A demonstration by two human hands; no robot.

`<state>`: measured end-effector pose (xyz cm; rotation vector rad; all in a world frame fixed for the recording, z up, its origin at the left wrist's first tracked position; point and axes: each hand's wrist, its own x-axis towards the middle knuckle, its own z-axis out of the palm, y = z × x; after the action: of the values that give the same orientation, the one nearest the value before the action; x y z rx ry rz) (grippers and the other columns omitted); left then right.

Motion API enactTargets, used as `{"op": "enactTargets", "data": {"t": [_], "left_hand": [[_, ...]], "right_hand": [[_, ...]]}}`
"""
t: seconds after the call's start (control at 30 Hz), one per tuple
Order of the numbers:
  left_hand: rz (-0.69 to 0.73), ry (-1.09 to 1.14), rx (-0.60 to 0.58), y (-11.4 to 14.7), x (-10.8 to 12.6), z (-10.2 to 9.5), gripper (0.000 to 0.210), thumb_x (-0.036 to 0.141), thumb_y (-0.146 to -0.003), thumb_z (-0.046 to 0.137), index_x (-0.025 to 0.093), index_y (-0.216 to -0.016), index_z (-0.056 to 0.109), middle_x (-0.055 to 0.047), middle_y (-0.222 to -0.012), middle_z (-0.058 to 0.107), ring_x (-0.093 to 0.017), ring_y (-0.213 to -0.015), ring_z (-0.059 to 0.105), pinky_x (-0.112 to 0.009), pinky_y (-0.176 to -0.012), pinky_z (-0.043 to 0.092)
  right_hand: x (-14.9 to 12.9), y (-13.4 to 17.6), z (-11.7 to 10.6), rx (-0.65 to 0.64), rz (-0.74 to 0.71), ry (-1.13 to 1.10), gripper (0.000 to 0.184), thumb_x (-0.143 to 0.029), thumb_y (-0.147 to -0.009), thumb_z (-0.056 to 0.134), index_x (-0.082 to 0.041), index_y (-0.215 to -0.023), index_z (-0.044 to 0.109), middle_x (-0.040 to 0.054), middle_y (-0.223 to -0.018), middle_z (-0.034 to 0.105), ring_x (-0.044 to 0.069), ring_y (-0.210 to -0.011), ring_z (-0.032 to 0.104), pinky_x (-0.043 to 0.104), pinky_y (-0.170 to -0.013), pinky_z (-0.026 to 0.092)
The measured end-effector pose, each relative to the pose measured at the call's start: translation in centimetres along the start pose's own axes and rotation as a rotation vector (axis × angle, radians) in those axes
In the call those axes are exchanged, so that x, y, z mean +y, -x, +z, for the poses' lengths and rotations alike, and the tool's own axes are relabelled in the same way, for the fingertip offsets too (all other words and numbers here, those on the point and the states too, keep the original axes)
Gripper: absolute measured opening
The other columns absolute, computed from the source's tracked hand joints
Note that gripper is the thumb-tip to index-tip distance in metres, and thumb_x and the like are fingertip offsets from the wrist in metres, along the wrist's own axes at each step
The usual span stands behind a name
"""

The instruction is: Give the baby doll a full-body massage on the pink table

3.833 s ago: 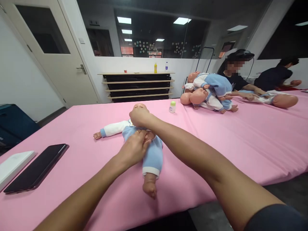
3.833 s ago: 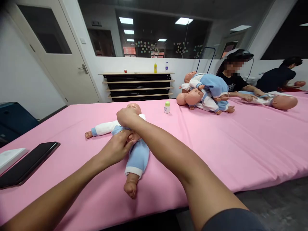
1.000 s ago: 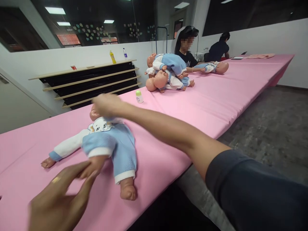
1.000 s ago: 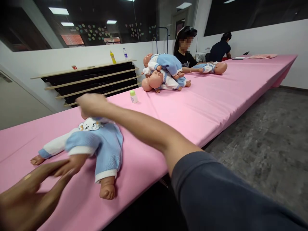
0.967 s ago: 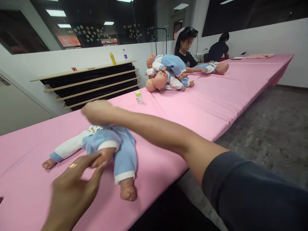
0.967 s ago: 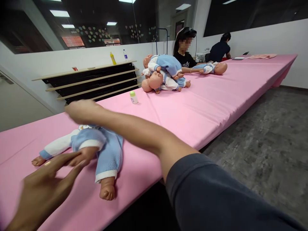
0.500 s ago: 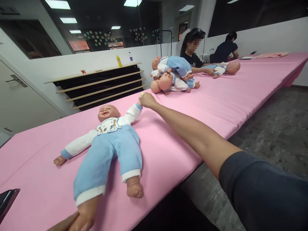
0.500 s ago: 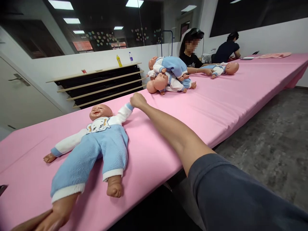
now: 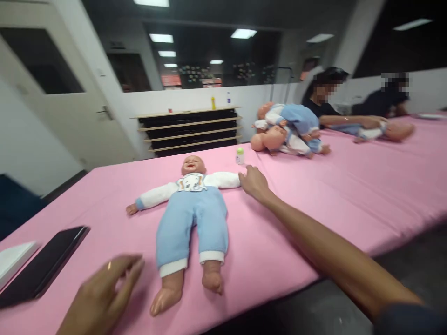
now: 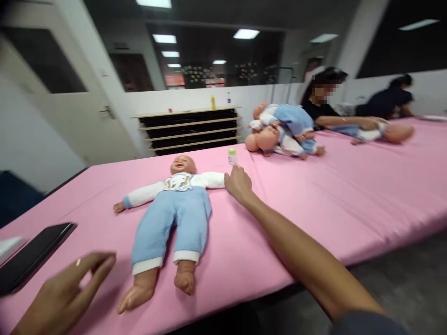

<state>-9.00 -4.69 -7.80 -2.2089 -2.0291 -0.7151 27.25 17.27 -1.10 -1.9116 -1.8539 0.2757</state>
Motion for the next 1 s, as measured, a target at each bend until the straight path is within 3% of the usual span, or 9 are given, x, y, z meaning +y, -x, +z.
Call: {"op": "enactTargets", "data": {"t": [0.1,0.17,0.3,0.4,0.5,0.6,0.7,0.8,1.0], "left_hand": [[-0.101,-0.101,0.074,-7.0,-4.3,0.0,0.039,0.041,-0.09,0.046,0.02,-0.12,0.059,-0.011,-0.116,0.066,-0.029,-0.108,0.06,-0.038,-0.092,0.048],[-0.206,-0.105,0.089,-11.5,-7.3,0.7,0.056,0.037,-0.083,0.051,0.014,-0.134,0.051,-0.017,-0.133,0.057,-0.035,-0.126,0.048,-0.044,-0.103,0.04],[-0.446,0.085,-0.041,-16.8,-9.9,2.5,0.054,0.034,-0.068,0.062,0.011,-0.116,0.061,-0.019,-0.118,0.064,-0.038,-0.114,0.056,-0.04,-0.091,0.044],[-0.458,0.167,-0.075,-17.5,-10.2,3.3,0.03,0.032,-0.062,0.065,0.015,-0.087,0.066,-0.012,-0.092,0.07,-0.032,-0.09,0.063,-0.033,-0.074,0.046],[-0.492,0.275,-0.057,-17.2,-11.3,3.0,0.024,0.032,-0.058,0.069,0.018,-0.075,0.063,-0.007,-0.078,0.067,-0.027,-0.081,0.062,-0.03,-0.066,0.044],[-0.572,0.466,-0.003,-17.1,-12.4,2.3,0.027,0.032,-0.058,0.074,0.017,-0.077,0.064,-0.004,-0.069,0.064,-0.023,-0.072,0.062,-0.028,-0.061,0.045],[-0.677,0.745,0.089,-17.5,-12.5,2.2,0.025,0.029,-0.065,0.075,0.013,-0.08,0.063,-0.005,-0.065,0.062,-0.019,-0.065,0.061,-0.028,-0.058,0.048],[-0.757,0.926,0.158,-18.2,-12.1,2.6,0.018,0.022,-0.071,0.072,0.01,-0.076,0.06,-0.006,-0.061,0.059,-0.017,-0.06,0.059,-0.029,-0.057,0.051],[-0.783,0.953,0.214,-22.0,-11.8,1.1,0.017,0.015,-0.067,0.075,0.007,-0.072,0.061,-0.005,-0.056,0.057,-0.016,-0.057,0.058,-0.03,-0.056,0.052]], "right_hand": [[-2.4,9.7,0.1,0.073,-0.373,0.058,0.046,-0.045,-0.099,0.039,-0.014,-0.131,0.052,0.0107,-0.095,0.068,0.022,-0.081,0.065,0.029,-0.073,0.045],[-3.1,16.2,1.1,0.152,-0.547,0.094,0.055,-0.05,-0.097,0.041,-0.013,-0.137,0.049,0.0119,-0.085,0.067,0.022,-0.069,0.064,0.03,-0.064,0.046],[-4.1,23.3,5.1,0.149,-0.61,0.165,0.062,-0.047,-0.091,0.054,-0.013,-0.141,0.046,0.0116,-0.08,0.067,0.022,-0.061,0.063,0.029,-0.055,0.046],[-3.9,23.6,7.6,0.158,-0.536,0.165,0.056,-0.034,-0.091,0.054,-0.013,-0.142,0.045,0.0099,-0.08,0.066,0.023,-0.063,0.065,0.03,-0.056,0.049],[-2.1,22.7,7.9,0.176,-0.47,0.101,0.056,-0.028,-0.092,0.049,-0.012,-0.144,0.041,0.0103,-0.086,0.068,0.025,-0.069,0.068,0.033,-0.062,0.053],[0.6,21.4,6.0,0.162,-0.299,-0.016,0.055,-0.036,-0.092,0.046,-0.013,-0.141,0.044,0.013,-0.1,0.07,0.026,-0.077,0.07,0.035,-0.065,0.055],[2.5,19.3,3.2,-0.029,-0.151,-0.15,0.039,-0.046,-0.091,0.046,-0.02,-0.116,0.06,0.0091,-0.095,0.072,0.024,-0.077,0.071,0.031,-0.063,0.055],[3.5,17.5,1.4,-0.195,-0.142,-0.246,0.035,-0.051,-0.091,0.046,-0.023,-0.106,0.062,0.0067,-0.089,0.072,0.023,-0.079,0.07,0.029,-0.065,0.054],[2.8,14.3,-0.5,-0.089,-0.207,-0.24,0.035,-0.05,-0.092,0.049,-0.027,-0.118,0.053,0.0036,-0.098,0.069,0.018,-0.069,0.064,0.028,-0.062,0.049]]}}
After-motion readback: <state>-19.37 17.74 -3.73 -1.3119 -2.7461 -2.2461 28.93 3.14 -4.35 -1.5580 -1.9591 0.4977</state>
